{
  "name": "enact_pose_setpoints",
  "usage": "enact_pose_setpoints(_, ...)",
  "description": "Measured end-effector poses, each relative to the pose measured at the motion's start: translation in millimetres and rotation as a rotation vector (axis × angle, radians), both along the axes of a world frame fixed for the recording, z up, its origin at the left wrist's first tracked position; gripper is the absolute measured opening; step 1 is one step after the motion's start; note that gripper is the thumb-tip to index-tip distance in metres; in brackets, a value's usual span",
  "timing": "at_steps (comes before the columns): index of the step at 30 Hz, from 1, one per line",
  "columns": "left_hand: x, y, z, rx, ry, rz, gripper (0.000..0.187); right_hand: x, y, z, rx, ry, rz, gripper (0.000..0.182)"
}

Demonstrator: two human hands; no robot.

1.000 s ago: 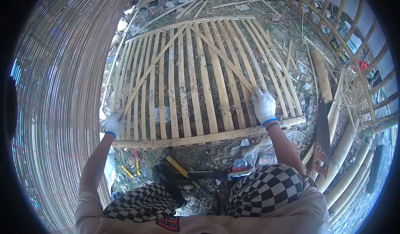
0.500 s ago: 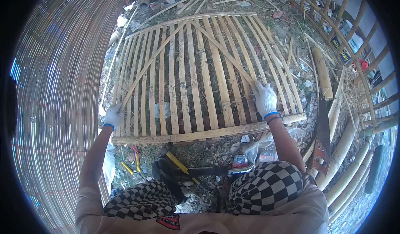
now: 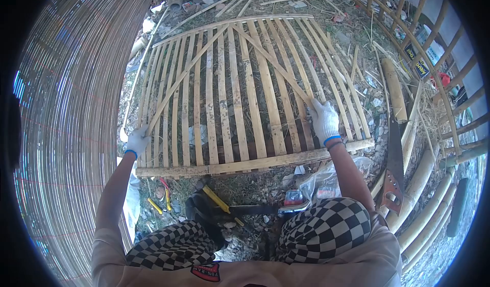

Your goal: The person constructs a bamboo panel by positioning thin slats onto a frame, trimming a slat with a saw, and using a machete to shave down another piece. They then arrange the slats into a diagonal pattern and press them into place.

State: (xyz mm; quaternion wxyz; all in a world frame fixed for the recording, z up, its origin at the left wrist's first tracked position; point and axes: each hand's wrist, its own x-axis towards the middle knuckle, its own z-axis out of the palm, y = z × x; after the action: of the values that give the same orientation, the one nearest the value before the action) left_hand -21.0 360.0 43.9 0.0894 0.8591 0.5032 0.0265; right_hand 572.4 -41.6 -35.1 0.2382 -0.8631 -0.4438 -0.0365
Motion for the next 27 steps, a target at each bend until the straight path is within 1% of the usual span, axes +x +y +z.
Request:
enact_pose_setpoints(3, 3.3, -2.6, 0.6, 0.06, 0.042, -0.054, 0.057, 0.5, -0.7, 0.1, 0.028, 0.013, 0.015, 0.038)
enact_pose_setpoints(7, 9.5, -5.3, 8.1, 0.017, 0.079, -0.049, 0.056, 2.7, -1.3, 1.0, 0.051, 0.021, 0.035, 0.041)
enact_pose_setpoints(15, 11.0, -11.5, 14.1, -0.009, 0.075, -0.045, 0.057, 0.3, -2.3, 6.6, 0.041, 0.049, 0.043, 0.041)
enact_pose_setpoints(18, 11.0, -13.4, 12.5, 0.022, 0.056, -0.077, 0.056, 1.0, -3.0, 6.6, 0.043, 0.052, 0.051, 0.041)
enact_pose_setpoints(27, 13.6, -15.9, 12.5, 0.036, 0.105, -0.077, 0.053, 4.2, 2.1, -3.2, 0.039, -0.007, 0.035, 0.039)
